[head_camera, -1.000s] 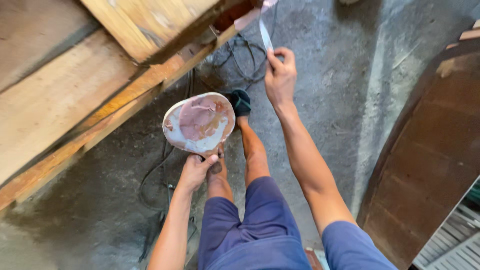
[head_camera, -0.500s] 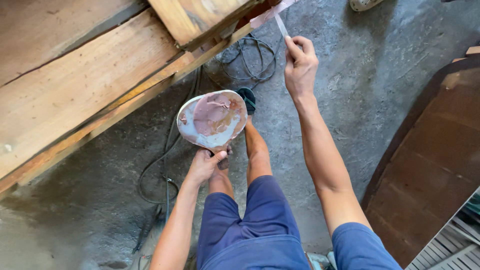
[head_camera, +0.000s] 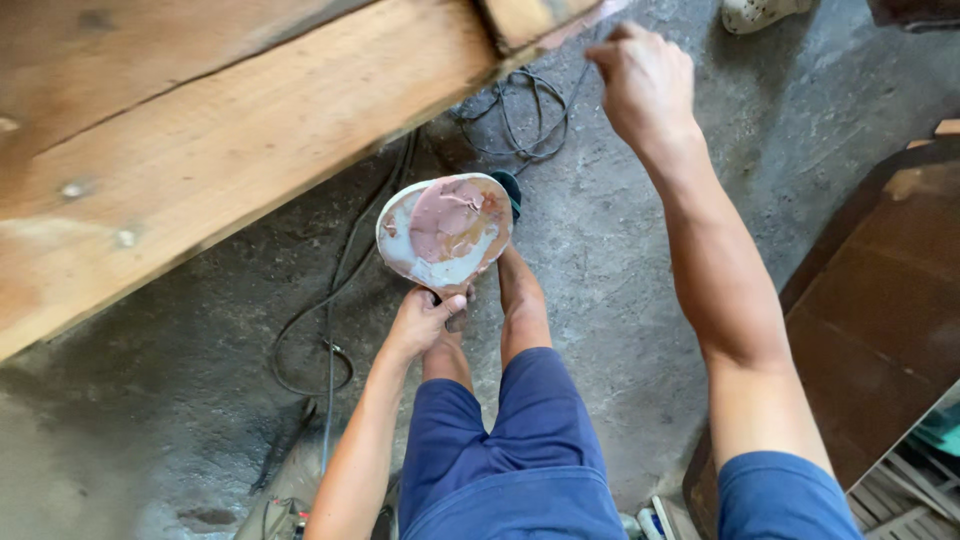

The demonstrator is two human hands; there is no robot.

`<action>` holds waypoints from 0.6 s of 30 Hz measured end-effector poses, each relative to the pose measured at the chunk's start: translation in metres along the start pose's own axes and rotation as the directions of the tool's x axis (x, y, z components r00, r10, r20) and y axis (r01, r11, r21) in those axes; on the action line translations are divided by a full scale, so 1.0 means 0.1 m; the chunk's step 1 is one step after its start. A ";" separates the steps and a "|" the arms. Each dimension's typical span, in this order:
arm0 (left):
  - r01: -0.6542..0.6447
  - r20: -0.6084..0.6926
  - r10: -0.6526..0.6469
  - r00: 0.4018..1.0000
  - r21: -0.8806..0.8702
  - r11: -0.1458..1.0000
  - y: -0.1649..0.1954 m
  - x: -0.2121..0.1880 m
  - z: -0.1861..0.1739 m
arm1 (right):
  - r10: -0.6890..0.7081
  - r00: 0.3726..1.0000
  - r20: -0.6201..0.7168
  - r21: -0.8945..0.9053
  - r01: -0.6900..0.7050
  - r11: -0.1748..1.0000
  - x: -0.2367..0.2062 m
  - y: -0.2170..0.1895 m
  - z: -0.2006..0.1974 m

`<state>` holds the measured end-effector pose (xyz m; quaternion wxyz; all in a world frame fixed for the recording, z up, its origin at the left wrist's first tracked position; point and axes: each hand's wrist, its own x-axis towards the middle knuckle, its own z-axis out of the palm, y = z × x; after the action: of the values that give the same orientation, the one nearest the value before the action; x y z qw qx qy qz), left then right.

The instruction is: The person holds a board with wood filler in one hand and uses a small spatula to press filler into gaps and holes along the joints of a wooden furniture frame. They move along the frame, scooping more filler from the board and smoothing it over the seams.

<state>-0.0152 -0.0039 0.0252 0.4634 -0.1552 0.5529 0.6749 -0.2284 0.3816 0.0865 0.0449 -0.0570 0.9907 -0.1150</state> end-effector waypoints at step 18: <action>-0.056 -0.066 0.061 0.996 0.073 0.996 -0.22 0.00 -0.27 | 0.052 0.988 -0.143 -0.343 -0.099 0.934 0.10 -0.27 0.02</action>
<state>-0.0059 -0.0285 0.0032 0.4294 -0.1452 0.5963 0.6625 -0.2352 0.3534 0.0898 -0.0268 -0.0182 0.9976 0.0608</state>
